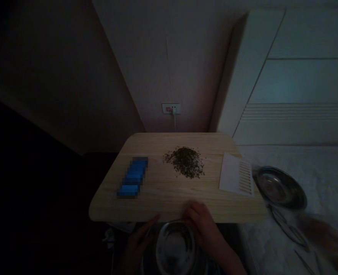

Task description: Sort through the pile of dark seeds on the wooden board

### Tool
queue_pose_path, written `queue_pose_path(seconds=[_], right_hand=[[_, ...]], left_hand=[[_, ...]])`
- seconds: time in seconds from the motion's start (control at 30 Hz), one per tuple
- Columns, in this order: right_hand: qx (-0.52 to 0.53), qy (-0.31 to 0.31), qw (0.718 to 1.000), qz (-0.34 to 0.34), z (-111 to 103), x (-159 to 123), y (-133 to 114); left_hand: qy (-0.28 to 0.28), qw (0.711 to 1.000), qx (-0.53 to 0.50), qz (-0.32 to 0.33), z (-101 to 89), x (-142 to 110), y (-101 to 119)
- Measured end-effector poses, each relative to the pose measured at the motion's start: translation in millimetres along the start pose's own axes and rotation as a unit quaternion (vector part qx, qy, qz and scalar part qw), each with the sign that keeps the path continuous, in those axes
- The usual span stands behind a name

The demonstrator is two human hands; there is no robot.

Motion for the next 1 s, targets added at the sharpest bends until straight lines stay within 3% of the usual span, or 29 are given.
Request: queue_pose_path(seconds=[0.2,0.37,0.57,0.8,1.0], right_hand=[[0.143,-0.026,0.989,0.041,1,-7,3],[0.242,0.067,0.961,0.111,-12,3,30],[0.256,0.166,0.943,0.137,-26,12,52],[0.263,0.168,0.942,0.124,-21,13,50],[0.256,0.183,0.941,0.126,-20,14,50]], left_hand=[[0.011,1.000,0.002,-0.003,-1.1,1,-3],[0.006,1.000,-0.009,-0.001,0.2,0,-5],[0.003,1.000,-0.016,-0.007,-1.0,1,1],[0.009,1.000,-0.016,-0.019,-2.2,-2,8],[-0.014,1.000,-0.008,-0.005,0.8,1,2]])
Point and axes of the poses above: each hand's wrist, its own x-axis towards the middle knuckle, its own z-axis out of the palm, y = z × x, the point moved 10 cm from there along x, towards the middle knuckle, and after that the axes turned 1 degree about x, right-handed, at the moved point
